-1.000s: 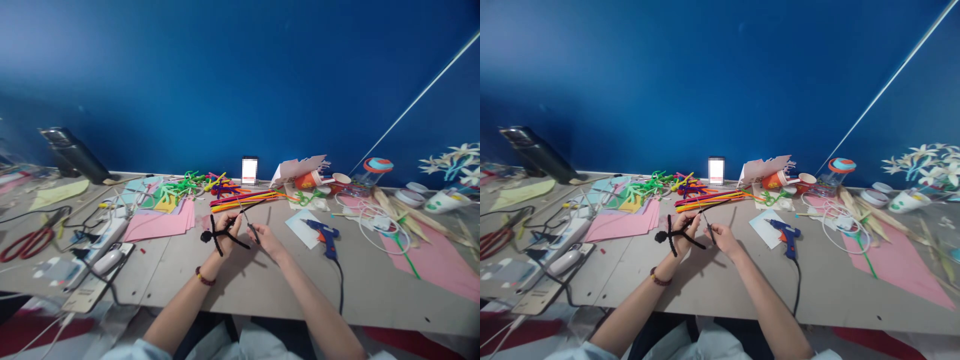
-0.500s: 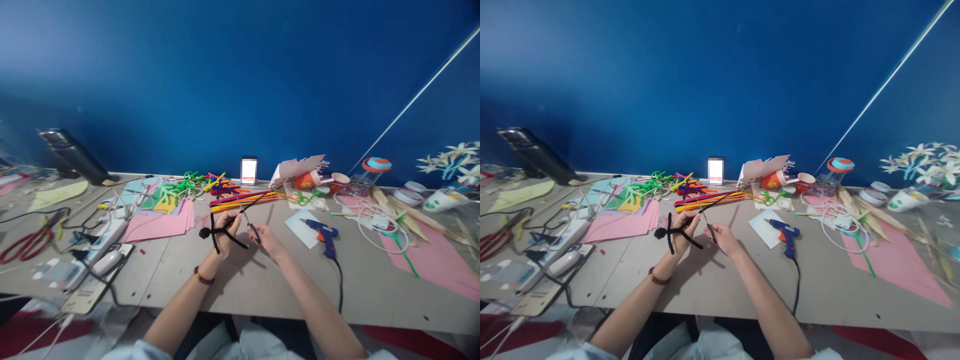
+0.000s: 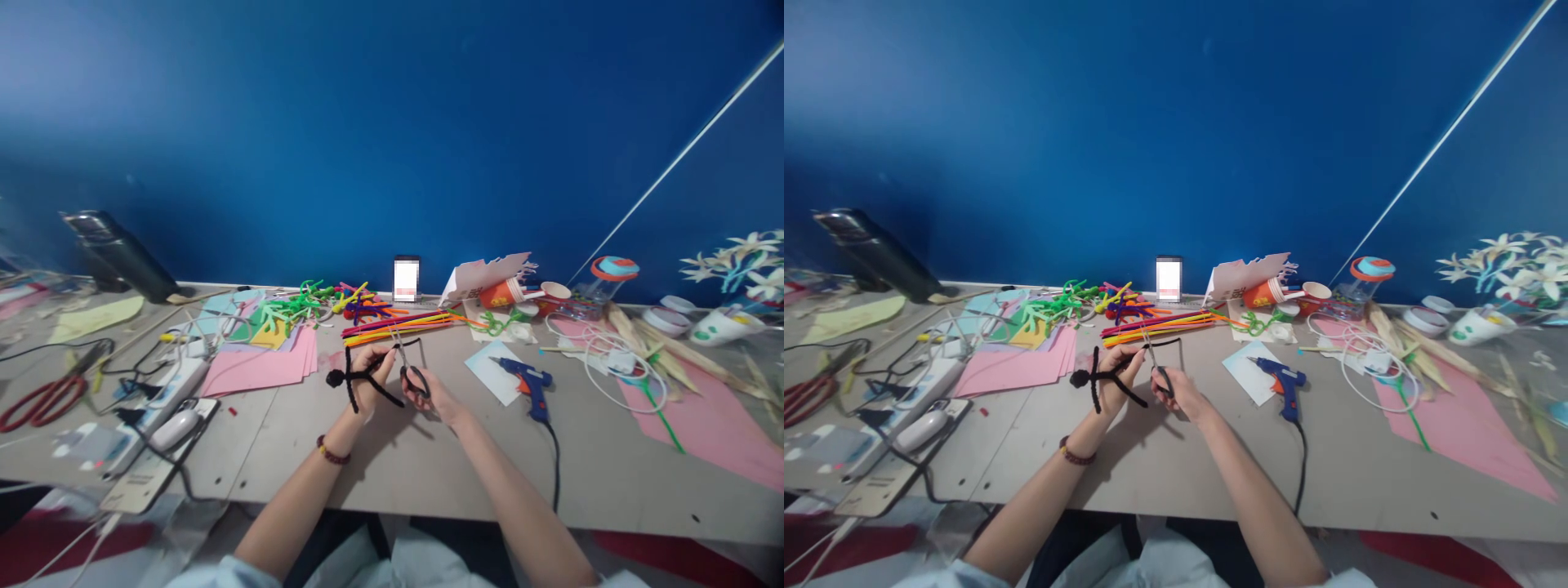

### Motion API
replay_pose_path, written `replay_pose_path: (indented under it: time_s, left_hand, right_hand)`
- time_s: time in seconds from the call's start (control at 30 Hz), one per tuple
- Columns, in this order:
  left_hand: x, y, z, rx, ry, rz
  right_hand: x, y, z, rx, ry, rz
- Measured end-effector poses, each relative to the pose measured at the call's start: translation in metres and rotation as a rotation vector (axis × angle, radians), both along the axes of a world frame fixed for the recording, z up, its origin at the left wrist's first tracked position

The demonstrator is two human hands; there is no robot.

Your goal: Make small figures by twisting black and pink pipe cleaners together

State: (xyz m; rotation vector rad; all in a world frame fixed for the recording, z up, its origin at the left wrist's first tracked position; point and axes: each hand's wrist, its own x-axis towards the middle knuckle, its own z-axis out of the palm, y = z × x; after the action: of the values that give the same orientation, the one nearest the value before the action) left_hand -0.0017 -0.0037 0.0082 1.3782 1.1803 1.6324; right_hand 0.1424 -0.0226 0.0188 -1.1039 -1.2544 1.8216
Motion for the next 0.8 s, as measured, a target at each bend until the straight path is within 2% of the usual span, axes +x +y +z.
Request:
replay_pose_path:
  time_s: [0.2, 0.4, 0.63, 0.8]
  left_hand:
    - [0.0011, 0.0, 0.0067, -0.026, -0.016, -0.043]
    - [-0.0029, 0.0022, 0.0076, -0.007, 0.011, -0.014]
    - [-0.0025, 0.0025, 0.0047, -0.013, 0.008, -0.038]
    - [-0.0024, 0.0029, 0.0037, -0.012, -0.021, -0.048]
  right_hand:
    - [0.0002, 0.0016, -0.0004, 0.048, -0.031, -0.033]
    - [-0.0006, 0.0015, 0.0002, 0.099, -0.031, -0.093]
    - [0.002, -0.0001, -0.0043, 0.018, 0.063, 0.033]
    - [0.0017, 0.003, -0.0068, 0.054, 0.082, -0.015]
